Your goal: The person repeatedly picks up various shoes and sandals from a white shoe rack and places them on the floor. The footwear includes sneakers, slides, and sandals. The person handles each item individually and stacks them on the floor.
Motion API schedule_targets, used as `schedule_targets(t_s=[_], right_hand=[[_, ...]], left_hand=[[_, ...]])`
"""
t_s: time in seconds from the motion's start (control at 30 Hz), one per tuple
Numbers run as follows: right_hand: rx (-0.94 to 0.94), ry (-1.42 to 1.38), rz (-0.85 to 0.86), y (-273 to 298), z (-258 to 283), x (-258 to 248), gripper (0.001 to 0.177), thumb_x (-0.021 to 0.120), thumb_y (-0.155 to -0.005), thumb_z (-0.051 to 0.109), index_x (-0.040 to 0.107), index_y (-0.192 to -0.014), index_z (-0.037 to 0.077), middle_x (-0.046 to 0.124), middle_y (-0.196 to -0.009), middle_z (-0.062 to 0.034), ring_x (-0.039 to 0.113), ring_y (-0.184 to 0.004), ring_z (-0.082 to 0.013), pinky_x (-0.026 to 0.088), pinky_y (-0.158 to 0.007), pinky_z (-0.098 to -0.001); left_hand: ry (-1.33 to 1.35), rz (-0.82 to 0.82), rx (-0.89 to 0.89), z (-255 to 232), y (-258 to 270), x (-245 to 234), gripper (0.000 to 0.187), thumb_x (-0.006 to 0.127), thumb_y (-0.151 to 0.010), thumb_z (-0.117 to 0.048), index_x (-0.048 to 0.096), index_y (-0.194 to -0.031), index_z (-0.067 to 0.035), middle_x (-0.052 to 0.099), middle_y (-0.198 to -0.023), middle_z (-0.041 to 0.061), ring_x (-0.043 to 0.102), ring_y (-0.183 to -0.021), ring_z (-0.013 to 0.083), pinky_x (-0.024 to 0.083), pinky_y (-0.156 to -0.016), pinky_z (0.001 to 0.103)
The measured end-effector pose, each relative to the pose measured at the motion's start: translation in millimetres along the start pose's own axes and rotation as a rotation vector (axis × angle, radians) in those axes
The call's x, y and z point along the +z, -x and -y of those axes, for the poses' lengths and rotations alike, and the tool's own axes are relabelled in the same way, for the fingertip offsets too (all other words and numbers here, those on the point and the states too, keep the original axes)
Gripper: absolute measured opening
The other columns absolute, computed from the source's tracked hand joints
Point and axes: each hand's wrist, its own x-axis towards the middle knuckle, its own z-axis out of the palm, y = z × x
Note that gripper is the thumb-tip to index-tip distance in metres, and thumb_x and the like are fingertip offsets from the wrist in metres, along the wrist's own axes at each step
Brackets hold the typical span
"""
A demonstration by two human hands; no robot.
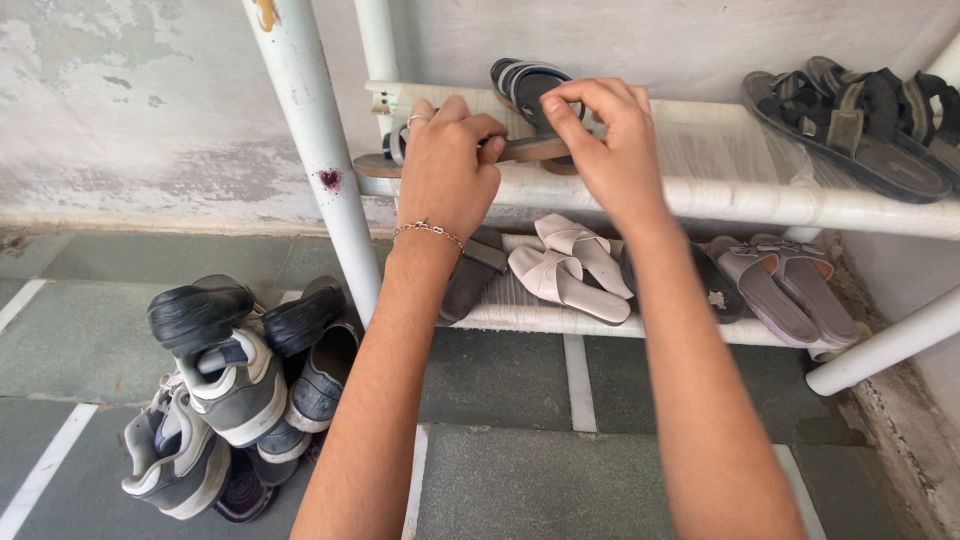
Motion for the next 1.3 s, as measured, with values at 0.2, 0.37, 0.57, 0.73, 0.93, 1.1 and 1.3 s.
schedule_targets(t_s=[0.2,0.37,0.57,0.73,0.93,1.1,1.3], right_hand=[[0.313,0.166,0.514,-9.3,73.8,-41.2,0.059,0.064,-0.092,0.056,0.064,-0.139,0.021,0.074,-0.128,-0.0178,0.069,-0.12,-0.0243,0.051,-0.102,-0.0416],[0.427,0.318,0.736,-0.4,91.9,-55.1,0.086,0.06,-0.088,0.071,0.056,-0.15,0.012,0.059,-0.144,-0.0242,0.07,-0.117,-0.0368,0.027,-0.113,-0.0607],[0.567,0.231,1.034,21.0,100.6,-33.4,0.101,0.062,-0.073,0.076,0.059,-0.142,0.003,0.059,-0.144,-0.0233,0.072,-0.121,-0.0331,0.028,-0.121,-0.0573],[0.44,0.404,1.244,35.2,91.8,24.6,0.105,0.073,-0.073,0.073,0.054,-0.143,-0.003,0.056,-0.143,-0.0281,0.059,-0.134,-0.036,0.04,-0.117,-0.0538],[0.233,0.53,1.467,104.7,38.3,113.1,0.099,0.089,-0.069,0.05,0.046,-0.148,0.008,0.055,-0.142,-0.0165,0.054,-0.133,-0.0325,0.045,-0.111,-0.0447],[0.229,0.517,1.479,166.1,6.6,145.4,0.096,0.099,-0.059,0.039,0.055,-0.141,0.016,0.059,-0.136,-0.009,0.061,-0.127,-0.0307,0.052,-0.107,-0.0406],[0.306,0.532,1.335,216.6,9.8,170.6,0.091,0.1,-0.056,0.029,0.056,-0.135,0.031,0.061,-0.131,0.003,0.058,-0.128,-0.0226,0.053,-0.101,-0.0442]], left_hand=[[0.183,0.07,0.01,-13.6,-1.3,-28.4,0.011,0.072,-0.09,-0.006,0.08,-0.096,-0.009,0.065,-0.086,0.011,0.055,-0.088,0.0356,0.046,-0.082,0.046],[0.127,0.17,0.128,-19.8,7.2,-54.9,0.011,0.073,-0.085,-0.006,0.081,-0.093,-0.01,0.067,-0.088,0.011,0.057,-0.092,0.0358,0.049,-0.084,0.047],[-0.029,0.462,0.047,-17.8,35.9,-97.6,0.009,0.073,-0.087,-0.018,0.081,-0.09,-0.016,0.07,-0.096,0.004,0.061,-0.102,0.0296,0.053,-0.084,0.044],[-0.096,0.583,-0.096,-2.0,98.1,-129.5,0.015,0.069,-0.088,-0.026,0.08,-0.096,-0.02,0.07,-0.102,0.0,0.064,-0.104,0.0254,0.055,-0.084,0.044],[-0.109,0.717,-0.234,20.2,197.3,-101.9,0.016,0.068,-0.089,-0.026,0.08,-0.098,-0.02,0.07,-0.097,0.002,0.065,-0.104,0.0243,0.058,-0.083,0.043],[-0.177,0.847,-0.274,38.3,258.3,-65.4,0.018,0.069,-0.086,-0.021,0.081,-0.099,-0.022,0.069,-0.1,0.004,0.065,-0.106,0.0255,0.058,-0.082,0.042],[-0.319,1.024,-0.367,55.3,313.6,-42.2,0.018,0.072,-0.087,-0.023,0.08,-0.103,-0.024,0.071,-0.106,0.005,0.067,-0.107,0.0252,0.059,-0.081,0.041]])
